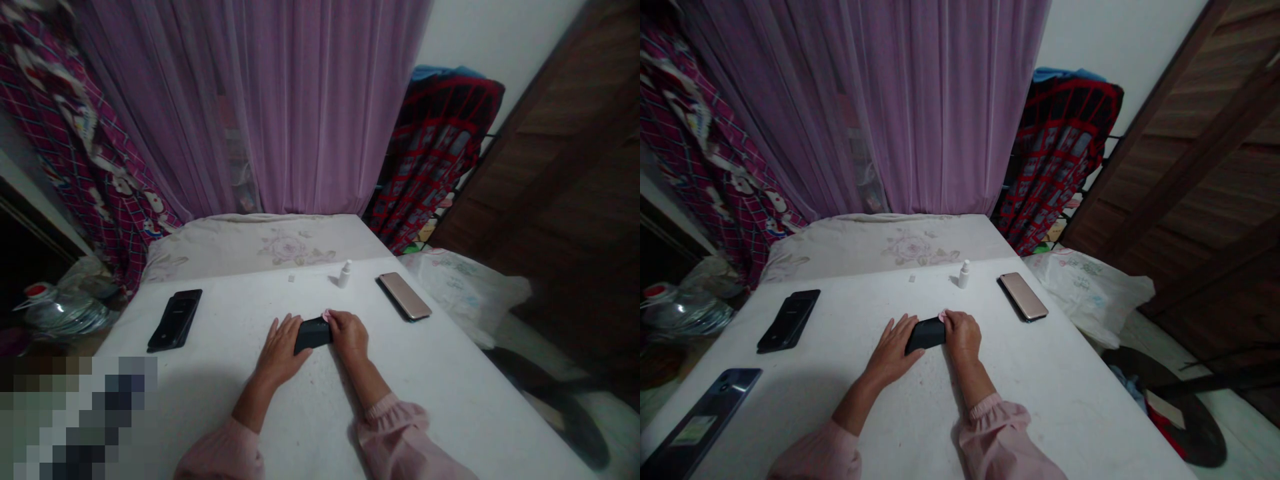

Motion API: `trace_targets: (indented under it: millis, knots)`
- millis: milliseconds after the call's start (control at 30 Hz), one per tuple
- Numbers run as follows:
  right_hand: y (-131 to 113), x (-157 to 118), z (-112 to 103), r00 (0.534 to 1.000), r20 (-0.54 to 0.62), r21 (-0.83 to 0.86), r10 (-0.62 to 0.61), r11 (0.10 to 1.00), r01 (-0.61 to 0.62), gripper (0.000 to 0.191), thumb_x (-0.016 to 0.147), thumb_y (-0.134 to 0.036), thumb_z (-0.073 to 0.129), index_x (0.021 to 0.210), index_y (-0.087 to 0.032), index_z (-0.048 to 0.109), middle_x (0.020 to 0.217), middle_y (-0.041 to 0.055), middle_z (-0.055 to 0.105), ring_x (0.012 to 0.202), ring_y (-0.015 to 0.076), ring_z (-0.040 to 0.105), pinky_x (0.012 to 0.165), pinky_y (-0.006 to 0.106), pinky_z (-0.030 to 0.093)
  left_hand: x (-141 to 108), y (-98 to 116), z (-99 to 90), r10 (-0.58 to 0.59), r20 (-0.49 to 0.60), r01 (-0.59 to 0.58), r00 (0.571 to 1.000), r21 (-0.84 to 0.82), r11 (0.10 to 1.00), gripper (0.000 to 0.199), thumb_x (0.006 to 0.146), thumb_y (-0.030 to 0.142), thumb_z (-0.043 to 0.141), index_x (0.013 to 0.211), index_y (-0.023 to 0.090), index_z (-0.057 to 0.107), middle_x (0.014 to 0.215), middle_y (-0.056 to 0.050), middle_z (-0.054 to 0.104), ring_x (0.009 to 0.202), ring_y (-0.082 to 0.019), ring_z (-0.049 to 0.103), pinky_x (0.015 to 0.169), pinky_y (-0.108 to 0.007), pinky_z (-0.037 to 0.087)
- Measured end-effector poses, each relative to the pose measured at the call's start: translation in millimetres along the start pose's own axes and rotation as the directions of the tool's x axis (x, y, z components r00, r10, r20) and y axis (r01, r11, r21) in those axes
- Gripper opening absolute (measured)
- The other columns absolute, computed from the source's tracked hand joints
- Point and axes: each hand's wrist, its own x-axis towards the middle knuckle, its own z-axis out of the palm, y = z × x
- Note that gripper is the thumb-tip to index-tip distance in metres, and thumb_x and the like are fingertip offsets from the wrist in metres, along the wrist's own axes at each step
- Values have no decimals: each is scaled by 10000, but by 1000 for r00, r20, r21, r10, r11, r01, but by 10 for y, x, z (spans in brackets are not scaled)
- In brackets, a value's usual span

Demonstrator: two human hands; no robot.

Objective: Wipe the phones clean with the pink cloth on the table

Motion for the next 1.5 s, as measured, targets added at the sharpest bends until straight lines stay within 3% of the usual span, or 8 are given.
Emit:
trace_targets:
  millis: [267, 733, 1000, 1500]
  knots:
    - [192, -348, -77, 999, -38, 39, -36, 999, 37, 218, 895, -309, 582, 1012, -256, 758, 1006, 23, 752, 894, 178, 653, 798, 258, 448, 7, -44, 56, 15, -29, -14, 999, 15, 1000, 611, 880, 369, 553, 1425, 183, 350, 1480, -110, 462, 1421, -278, 331, 1187, -520, 198]
    - [-22, 53, 30, 1000, -2, -34, 24, 999, -24, 190, 903, -295, 598, 1005, -269, 755, 977, 19, 746, 892, 176, 636, 761, 252, 399, -2, -82, 92, 38, -46, -37, 998, 32, 999, 611, 882, 372, 542, 1425, 171, 346, 1480, -109, 461, 1418, -279, 336, 1185, -517, 199]
    - [23, -12, 18, 1000, -10, -27, -12, 1000, 11, 222, 914, -308, 569, 1029, -254, 751, 977, 31, 745, 899, 179, 639, 784, 254, 412, 6, -55, 69, 26, -52, -25, 998, 26, 999, 599, 878, 367, 546, 1418, 183, 364, 1474, -108, 469, 1412, -278, 349, 1184, -516, 210]
    - [224, -392, -133, 995, -52, 33, -82, 996, 84, 211, 914, -308, 573, 998, -258, 759, 970, 27, 752, 871, 163, 652, 790, 246, 439, 9, -79, 111, 26, -62, -24, 998, 24, 999, 610, 881, 376, 520, 1428, 176, 340, 1464, -127, 477, 1417, -278, 336, 1181, -516, 191]
